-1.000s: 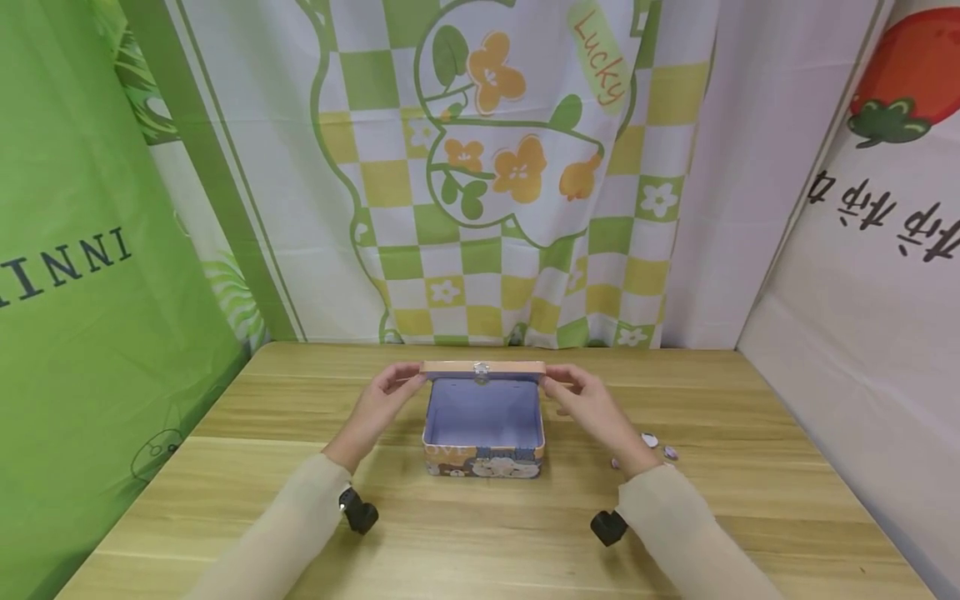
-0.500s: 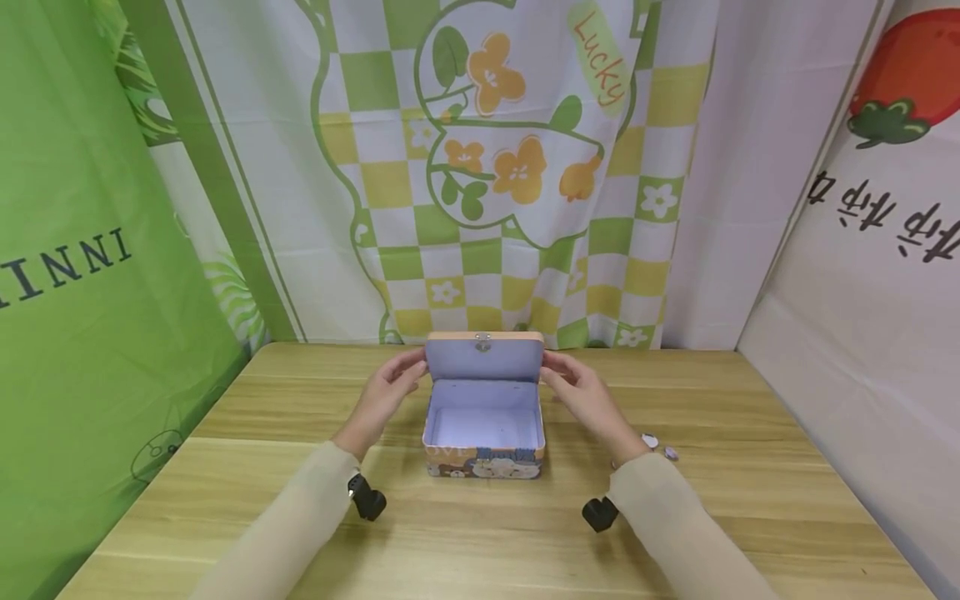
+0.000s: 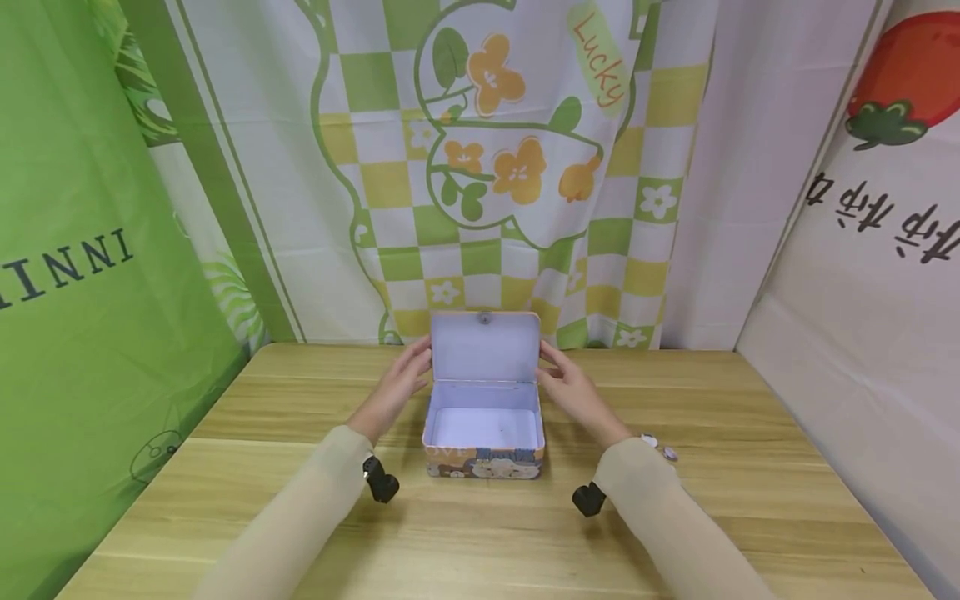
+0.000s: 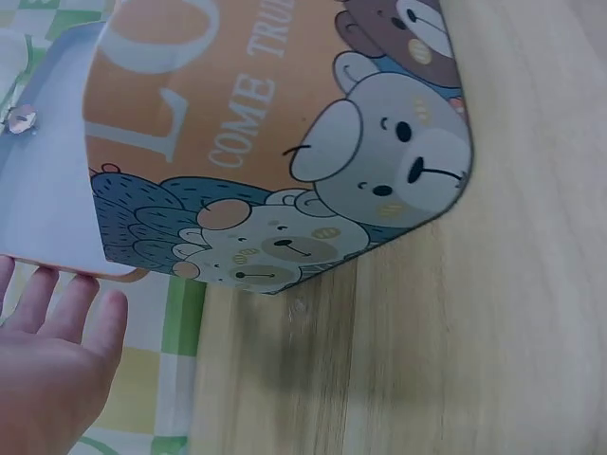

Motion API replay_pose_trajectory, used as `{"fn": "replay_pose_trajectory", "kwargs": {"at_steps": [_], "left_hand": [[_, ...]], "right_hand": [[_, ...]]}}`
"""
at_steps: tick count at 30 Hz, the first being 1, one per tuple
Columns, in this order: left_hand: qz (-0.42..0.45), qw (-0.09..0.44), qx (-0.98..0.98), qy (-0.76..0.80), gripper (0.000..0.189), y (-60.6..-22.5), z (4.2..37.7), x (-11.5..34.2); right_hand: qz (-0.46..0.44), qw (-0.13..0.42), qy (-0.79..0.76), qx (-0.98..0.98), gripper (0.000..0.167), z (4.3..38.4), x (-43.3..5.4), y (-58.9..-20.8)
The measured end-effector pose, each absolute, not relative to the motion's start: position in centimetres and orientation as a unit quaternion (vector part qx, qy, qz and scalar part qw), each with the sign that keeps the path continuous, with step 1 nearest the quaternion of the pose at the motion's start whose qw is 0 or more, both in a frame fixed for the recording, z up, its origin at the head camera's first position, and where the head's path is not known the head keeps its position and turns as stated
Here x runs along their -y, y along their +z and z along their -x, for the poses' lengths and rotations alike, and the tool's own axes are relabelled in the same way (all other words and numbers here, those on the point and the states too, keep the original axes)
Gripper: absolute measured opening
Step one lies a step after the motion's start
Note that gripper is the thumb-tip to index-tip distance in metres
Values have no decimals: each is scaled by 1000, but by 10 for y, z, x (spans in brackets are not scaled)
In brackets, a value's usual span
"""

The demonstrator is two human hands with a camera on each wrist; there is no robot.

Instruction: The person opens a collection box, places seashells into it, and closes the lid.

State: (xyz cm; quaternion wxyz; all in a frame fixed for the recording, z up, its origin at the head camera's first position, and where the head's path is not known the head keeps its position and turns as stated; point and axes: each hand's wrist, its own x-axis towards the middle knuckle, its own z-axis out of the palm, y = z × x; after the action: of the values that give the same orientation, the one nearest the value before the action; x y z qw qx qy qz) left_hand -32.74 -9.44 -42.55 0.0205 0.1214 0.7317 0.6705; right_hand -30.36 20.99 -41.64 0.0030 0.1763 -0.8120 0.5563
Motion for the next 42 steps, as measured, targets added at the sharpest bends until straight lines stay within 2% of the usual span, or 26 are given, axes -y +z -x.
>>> {"fn": "replay_pose_trajectory", "kwargs": {"at_steps": [9, 14, 27, 32, 42], "left_hand": [[-115, 60, -741, 659, 61, -434, 345, 85], [-89, 65, -752, 650, 67, -438, 344, 82], [-88, 79, -734, 668, 63, -453, 341, 79], [-81, 96, -738, 663, 67, -456, 340, 82], [-84, 82, -793, 597, 72, -450, 337, 85]], "right_hand": [[-197, -37, 581, 789, 67, 317, -209, -432], [-205, -46, 581, 786, 71, 322, -206, -442], [-173, -96, 575, 794, 73, 325, -206, -457], [-147, -105, 576, 797, 73, 323, -207, -458], [-118, -111, 597, 786, 74, 319, -208, -457]]}}
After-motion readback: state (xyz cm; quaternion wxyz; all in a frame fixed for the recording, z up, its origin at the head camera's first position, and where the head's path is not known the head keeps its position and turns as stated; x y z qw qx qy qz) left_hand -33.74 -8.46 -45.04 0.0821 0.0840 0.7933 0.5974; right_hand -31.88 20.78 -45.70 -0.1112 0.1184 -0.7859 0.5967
